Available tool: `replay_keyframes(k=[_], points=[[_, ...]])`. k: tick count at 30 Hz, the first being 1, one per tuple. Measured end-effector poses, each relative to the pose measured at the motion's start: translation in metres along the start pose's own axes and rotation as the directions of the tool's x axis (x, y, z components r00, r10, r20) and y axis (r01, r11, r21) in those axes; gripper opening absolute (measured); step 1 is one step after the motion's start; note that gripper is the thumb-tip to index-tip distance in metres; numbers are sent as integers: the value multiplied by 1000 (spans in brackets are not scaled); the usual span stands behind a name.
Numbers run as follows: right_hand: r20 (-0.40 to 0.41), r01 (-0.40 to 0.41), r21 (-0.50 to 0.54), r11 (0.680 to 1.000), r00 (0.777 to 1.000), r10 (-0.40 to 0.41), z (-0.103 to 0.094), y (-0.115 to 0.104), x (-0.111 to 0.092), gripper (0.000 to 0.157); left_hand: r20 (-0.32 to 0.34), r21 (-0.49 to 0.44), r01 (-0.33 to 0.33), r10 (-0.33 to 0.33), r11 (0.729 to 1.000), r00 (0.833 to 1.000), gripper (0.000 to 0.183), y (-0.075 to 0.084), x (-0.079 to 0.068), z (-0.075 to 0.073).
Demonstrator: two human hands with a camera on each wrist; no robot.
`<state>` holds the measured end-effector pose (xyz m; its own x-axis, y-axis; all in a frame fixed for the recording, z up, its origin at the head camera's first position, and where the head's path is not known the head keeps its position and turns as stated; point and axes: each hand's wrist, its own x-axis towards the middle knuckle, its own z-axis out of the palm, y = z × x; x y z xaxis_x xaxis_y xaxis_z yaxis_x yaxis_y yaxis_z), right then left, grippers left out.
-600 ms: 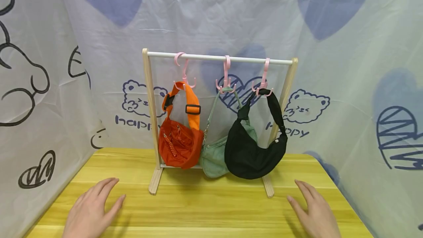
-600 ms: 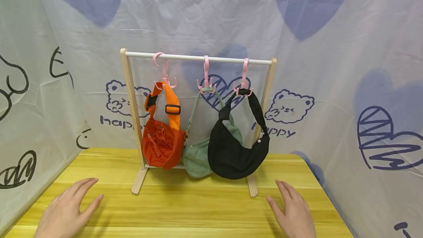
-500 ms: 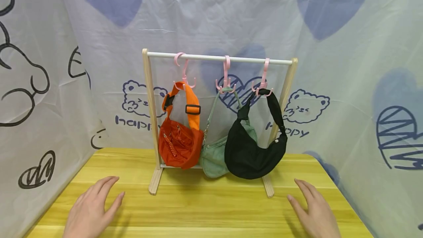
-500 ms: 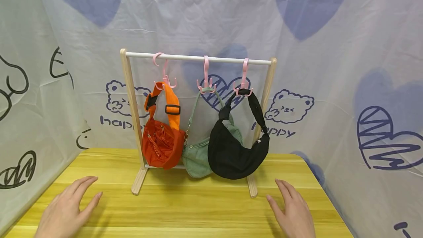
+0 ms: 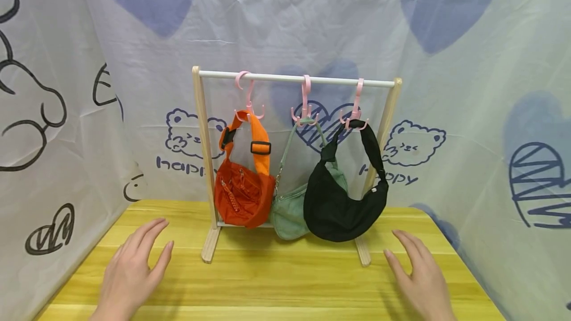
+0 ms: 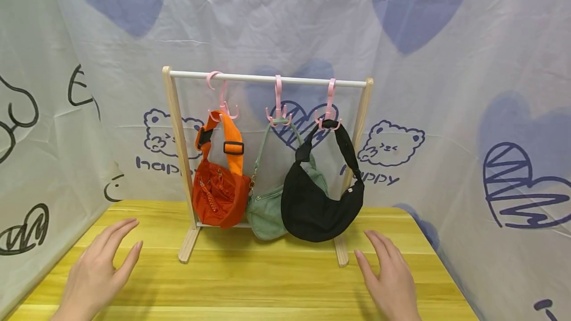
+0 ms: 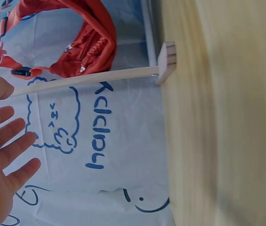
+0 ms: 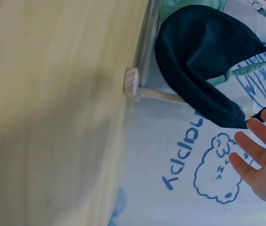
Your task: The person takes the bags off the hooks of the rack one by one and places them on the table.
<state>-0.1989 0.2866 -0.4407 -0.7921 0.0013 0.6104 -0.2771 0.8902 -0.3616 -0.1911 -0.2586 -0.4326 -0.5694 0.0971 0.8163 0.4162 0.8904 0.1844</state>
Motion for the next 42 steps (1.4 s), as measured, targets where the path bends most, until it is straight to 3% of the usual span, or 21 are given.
replay_keyframes(k=[8,15,22,27,34,38,42], points=[[-109,59,78,995,993,-51,0,-19,10,47,-67,-36,-8,6,999,998,55,8,20,3],[-204,189,120,975,966,-162,0,-31,29,50,-92,-53,-20,15,998,996,52,13,39,7],[-217,246,156,957,953,-210,0,-48,49,51,-130,-101,-63,50,993,990,54,21,63,11],[-239,315,206,927,934,-264,2,-61,62,50,-156,-125,-109,89,986,984,54,26,83,12],[-230,354,267,896,927,-298,7,-80,78,48,-138,-152,-154,133,976,981,47,30,116,11],[-238,386,264,884,914,-328,11,-89,87,47,-168,-201,-194,161,960,972,46,33,134,11],[-229,378,286,880,919,-321,13,-99,97,46,-200,-247,-245,198,938,960,46,35,155,8]])
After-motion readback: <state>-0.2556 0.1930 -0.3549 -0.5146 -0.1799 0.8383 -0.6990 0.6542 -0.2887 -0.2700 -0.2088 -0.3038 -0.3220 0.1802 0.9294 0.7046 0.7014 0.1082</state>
